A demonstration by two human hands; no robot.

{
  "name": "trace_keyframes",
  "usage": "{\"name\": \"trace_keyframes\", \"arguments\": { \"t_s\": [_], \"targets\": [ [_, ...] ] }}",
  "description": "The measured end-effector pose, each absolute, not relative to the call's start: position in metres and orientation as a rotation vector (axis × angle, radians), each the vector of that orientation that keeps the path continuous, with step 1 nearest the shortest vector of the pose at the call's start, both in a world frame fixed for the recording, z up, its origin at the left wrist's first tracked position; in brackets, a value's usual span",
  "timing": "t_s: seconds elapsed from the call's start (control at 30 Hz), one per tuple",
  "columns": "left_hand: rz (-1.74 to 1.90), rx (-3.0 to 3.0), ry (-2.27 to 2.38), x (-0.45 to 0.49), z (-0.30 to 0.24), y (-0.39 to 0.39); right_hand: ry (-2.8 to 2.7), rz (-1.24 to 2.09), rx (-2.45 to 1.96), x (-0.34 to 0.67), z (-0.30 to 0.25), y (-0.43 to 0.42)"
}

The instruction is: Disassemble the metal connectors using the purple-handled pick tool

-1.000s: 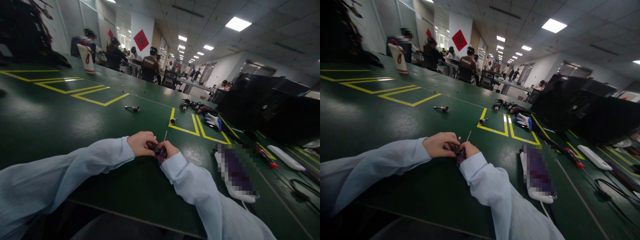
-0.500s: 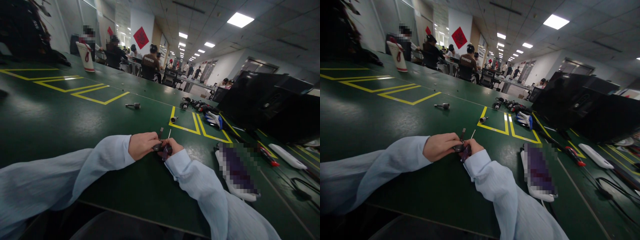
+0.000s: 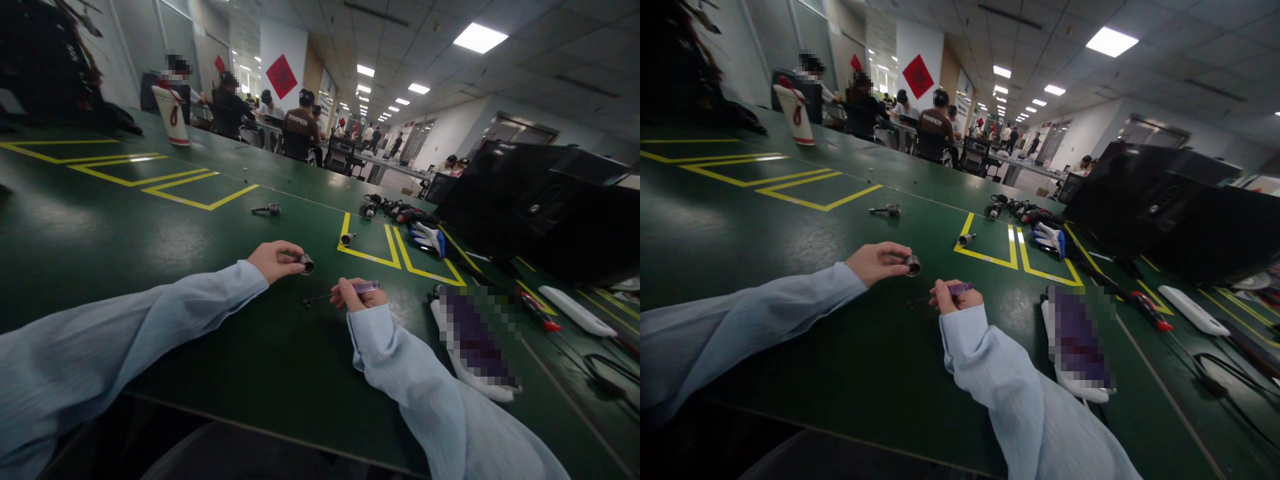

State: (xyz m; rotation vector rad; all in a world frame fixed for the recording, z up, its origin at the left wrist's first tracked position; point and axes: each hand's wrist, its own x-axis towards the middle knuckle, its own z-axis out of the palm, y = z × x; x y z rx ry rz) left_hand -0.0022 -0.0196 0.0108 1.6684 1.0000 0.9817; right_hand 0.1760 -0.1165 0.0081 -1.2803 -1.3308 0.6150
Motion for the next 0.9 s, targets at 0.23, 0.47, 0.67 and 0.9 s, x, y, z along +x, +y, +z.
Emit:
{"name": "trace_keyframes", "arguments": {
  "t_s": [0.23,0.47,0.67,0.9],
  "targets": [
    [0.946,1.217,1.064,0.003,0.019,-0.019,-1.48,0.548,-1.301,0.179,0.001,-0.115],
    [0.966,0.98,1.015,0.008,0.023,-0.02,-1.487,0.505,-1.366,0.181,0.002,-0.115],
    [0.986,0.951,1.018,0.009,0.027,-0.022,-1.44,0.487,-1.386,0.182,-0.004,-0.108],
    [1.048,0.953,0.979,0.009,0.026,-0.024,-1.433,0.488,-1.368,0.182,0.001,-0.112]
  ]
}}
